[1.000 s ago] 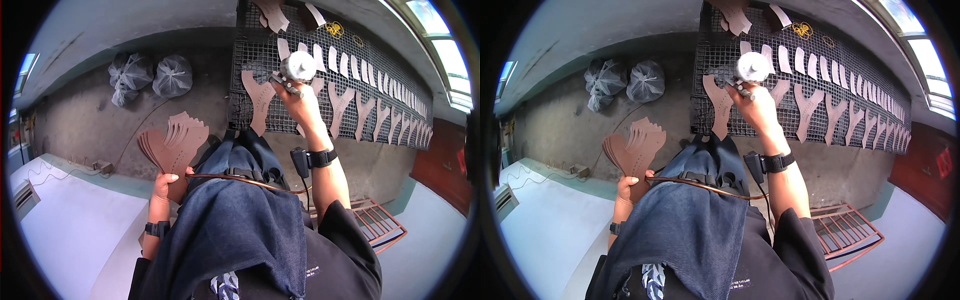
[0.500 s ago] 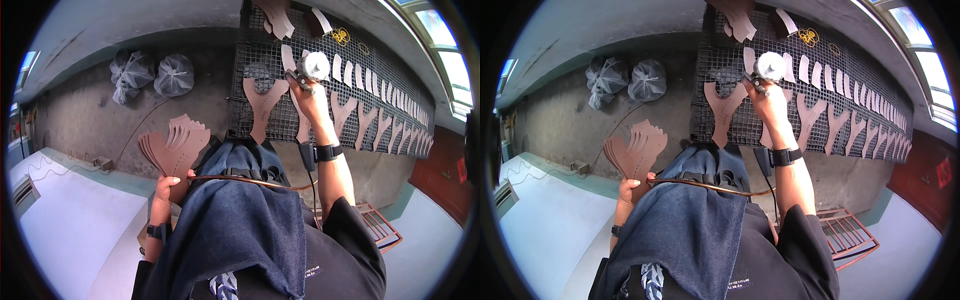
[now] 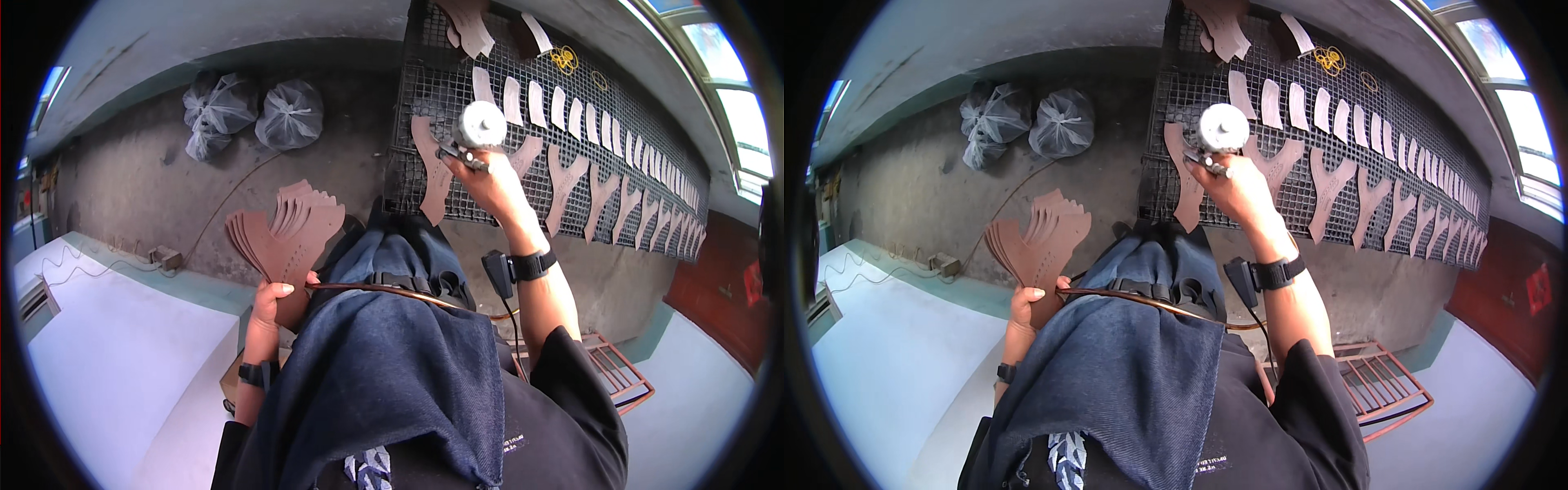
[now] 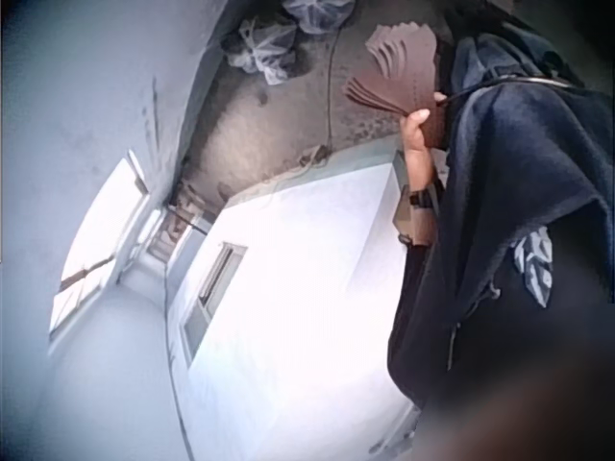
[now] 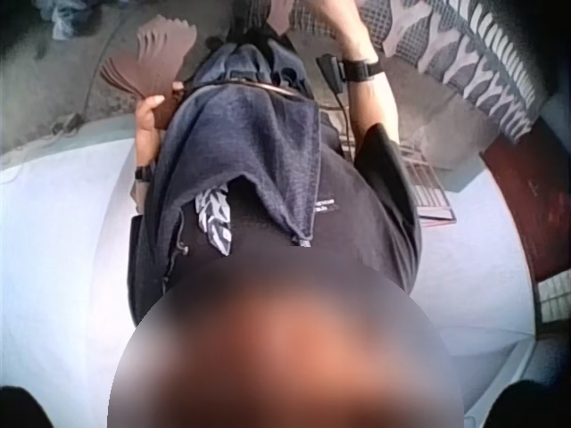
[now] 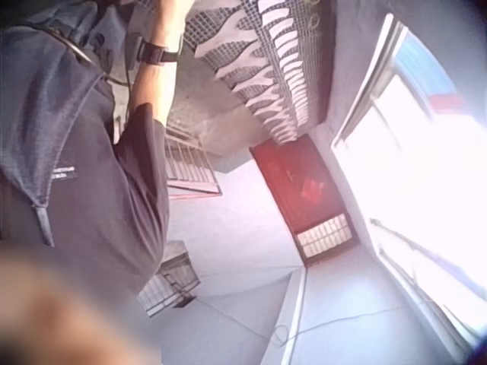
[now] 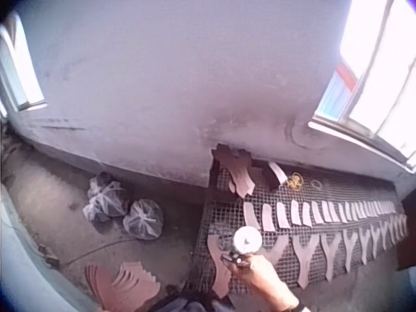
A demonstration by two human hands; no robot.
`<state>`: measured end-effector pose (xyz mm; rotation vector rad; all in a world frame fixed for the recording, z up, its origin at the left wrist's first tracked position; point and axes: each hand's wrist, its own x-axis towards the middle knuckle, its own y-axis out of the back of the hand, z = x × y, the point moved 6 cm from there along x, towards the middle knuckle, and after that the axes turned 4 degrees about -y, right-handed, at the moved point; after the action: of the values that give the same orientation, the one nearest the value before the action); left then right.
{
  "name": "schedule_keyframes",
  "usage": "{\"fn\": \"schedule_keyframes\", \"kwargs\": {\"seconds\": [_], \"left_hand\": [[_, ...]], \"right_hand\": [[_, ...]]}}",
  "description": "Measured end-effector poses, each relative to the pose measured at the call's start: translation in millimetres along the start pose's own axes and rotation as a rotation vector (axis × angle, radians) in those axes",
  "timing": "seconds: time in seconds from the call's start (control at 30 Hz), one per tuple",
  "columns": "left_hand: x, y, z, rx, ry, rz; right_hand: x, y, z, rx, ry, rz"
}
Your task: Apply adhesive to leather shoe upper components using a spray gun and then stack them.
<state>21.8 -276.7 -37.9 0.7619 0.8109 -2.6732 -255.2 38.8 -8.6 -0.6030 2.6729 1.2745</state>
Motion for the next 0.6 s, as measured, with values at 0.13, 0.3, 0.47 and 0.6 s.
{"fn": "schedule_keyframes", "kwargs": {"seconds": [0.13, 0.3, 0.47, 0.6], "left_hand": [[0.6, 12.3, -0.8, -0.001, 0.017, -0.019], [4.5, 11.9, 4.1, -0.059, 0.069, -0.064], [8.8, 11.9, 8.8, 0.064, 0.133, -0.168], [10.1, 13.7, 6.8, 0.081, 0.145, -0.192]], "right_hand": [[-51.2, -1.9, 8.5, 0.016, -0.074, -0.006], [-110.0, -22.9, 9.8, 0.038, -0.124, -0.068], [-143.0, -34.7, 2.3, 0.067, -0.198, -0.141], [-151.1, -33.8, 6.7, 0.023, -0.246, -0.117]]}}
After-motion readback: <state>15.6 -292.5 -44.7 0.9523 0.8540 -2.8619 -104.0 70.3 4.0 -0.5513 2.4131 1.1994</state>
